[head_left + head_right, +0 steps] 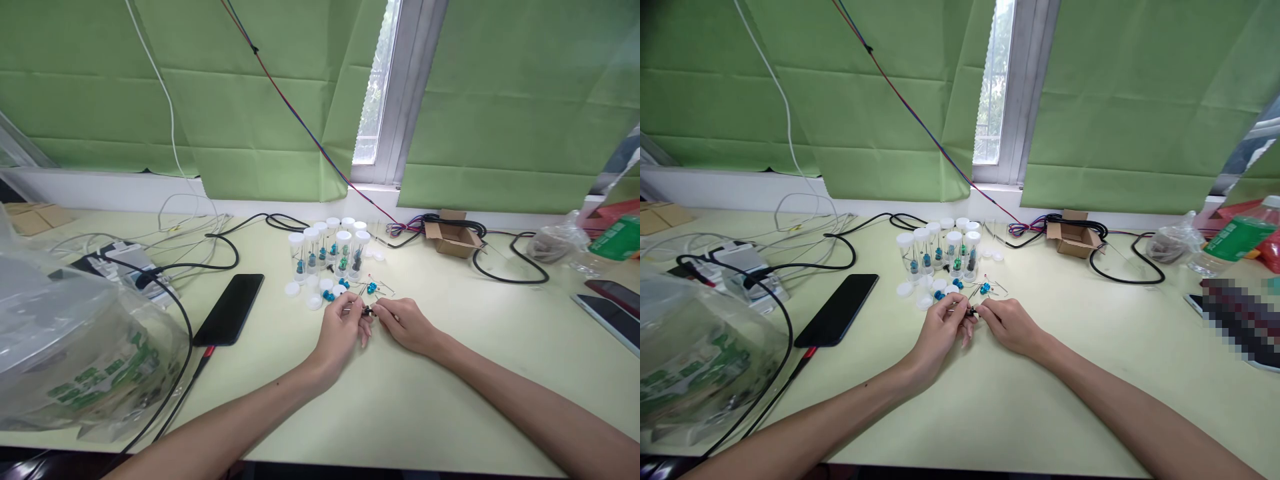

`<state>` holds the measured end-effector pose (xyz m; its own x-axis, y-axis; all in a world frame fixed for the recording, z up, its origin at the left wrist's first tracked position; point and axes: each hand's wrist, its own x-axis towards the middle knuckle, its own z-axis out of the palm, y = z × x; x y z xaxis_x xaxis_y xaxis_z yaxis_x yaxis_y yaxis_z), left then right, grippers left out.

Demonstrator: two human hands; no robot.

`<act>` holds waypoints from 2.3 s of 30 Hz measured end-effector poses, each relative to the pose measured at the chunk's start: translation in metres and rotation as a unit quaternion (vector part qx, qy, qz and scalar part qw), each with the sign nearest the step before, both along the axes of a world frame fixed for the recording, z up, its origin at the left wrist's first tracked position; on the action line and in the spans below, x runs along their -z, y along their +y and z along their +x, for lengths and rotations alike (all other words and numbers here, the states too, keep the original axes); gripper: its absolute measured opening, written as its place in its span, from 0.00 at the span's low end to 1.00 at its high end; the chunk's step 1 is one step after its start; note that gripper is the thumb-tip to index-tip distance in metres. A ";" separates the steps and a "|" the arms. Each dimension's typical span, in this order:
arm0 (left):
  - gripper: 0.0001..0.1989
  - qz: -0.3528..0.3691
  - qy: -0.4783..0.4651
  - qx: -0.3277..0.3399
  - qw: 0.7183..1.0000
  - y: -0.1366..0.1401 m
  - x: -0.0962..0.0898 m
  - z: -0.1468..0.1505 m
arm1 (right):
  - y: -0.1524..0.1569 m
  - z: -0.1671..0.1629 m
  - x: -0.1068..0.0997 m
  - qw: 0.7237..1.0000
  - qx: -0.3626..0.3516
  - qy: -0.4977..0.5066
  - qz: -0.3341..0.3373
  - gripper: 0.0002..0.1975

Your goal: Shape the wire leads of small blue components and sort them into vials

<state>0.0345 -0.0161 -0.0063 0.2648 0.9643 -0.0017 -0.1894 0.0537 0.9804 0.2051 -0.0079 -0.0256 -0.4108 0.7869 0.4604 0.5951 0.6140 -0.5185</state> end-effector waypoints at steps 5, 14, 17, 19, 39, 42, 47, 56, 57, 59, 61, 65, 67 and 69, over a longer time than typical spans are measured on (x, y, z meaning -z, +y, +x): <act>0.16 0.006 0.001 -0.005 1.000 0.000 0.000 0.000 | -0.001 0.000 0.000 1.000 0.006 0.010 -0.004 0.19; 0.14 0.025 -0.001 -0.007 1.000 0.001 -0.003 -0.002 | -0.003 0.001 0.005 1.000 0.001 0.025 -0.011 0.11; 0.14 0.019 -0.003 -0.007 1.000 0.000 -0.004 -0.002 | -0.002 0.001 0.004 1.000 0.003 0.019 -0.007 0.10; 0.14 0.017 -0.003 -0.006 1.000 0.000 -0.004 -0.002 | -0.002 0.000 0.003 1.000 0.005 0.016 -0.004 0.09; 0.16 0.007 -0.002 -0.002 1.000 -0.002 -0.003 0.000 | 0.001 0.002 0.002 1.000 -0.010 -0.003 0.013 0.20; 0.16 0.007 -0.002 -0.003 1.000 -0.001 -0.001 0.000 | 0.001 0.002 0.002 1.000 -0.009 -0.004 0.012 0.21; 0.14 0.020 -0.003 -0.008 1.000 0.001 -0.002 -0.002 | -0.002 0.002 0.001 1.000 0.012 0.018 -0.005 0.12; 0.13 0.031 0.005 -0.010 0.999 0.002 -0.001 -0.002 | -0.003 0.001 0.004 0.999 -0.011 0.036 -0.015 0.09; 0.13 0.031 0.006 -0.009 0.999 0.002 -0.001 -0.002 | -0.002 0.002 0.004 0.999 -0.010 0.034 -0.013 0.09; 0.13 0.030 0.006 -0.008 0.999 0.002 0.000 -0.002 | -0.002 0.002 0.005 0.999 -0.007 0.031 -0.009 0.08; 0.13 0.029 0.007 -0.009 1.000 0.002 0.000 -0.002 | -0.001 0.002 0.005 1.000 -0.005 0.027 -0.006 0.08; 0.13 0.023 0.008 -0.009 1.000 0.001 0.000 -0.002 | -0.001 0.002 0.005 1.000 -0.005 0.021 0.004 0.07; 0.13 0.021 0.007 -0.009 1.000 0.001 0.000 -0.002 | -0.002 0.002 0.005 1.000 -0.003 0.020 0.004 0.06; 0.13 0.021 0.006 -0.009 1.000 0.001 0.000 -0.002 | -0.002 0.002 0.004 1.000 -0.001 0.019 0.003 0.06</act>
<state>0.0329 -0.0153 -0.0062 0.2486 0.9680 0.0351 -0.1773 0.0099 0.9841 0.2068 -0.0096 -0.0299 -0.3942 0.7838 0.4799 0.5737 0.6178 -0.5377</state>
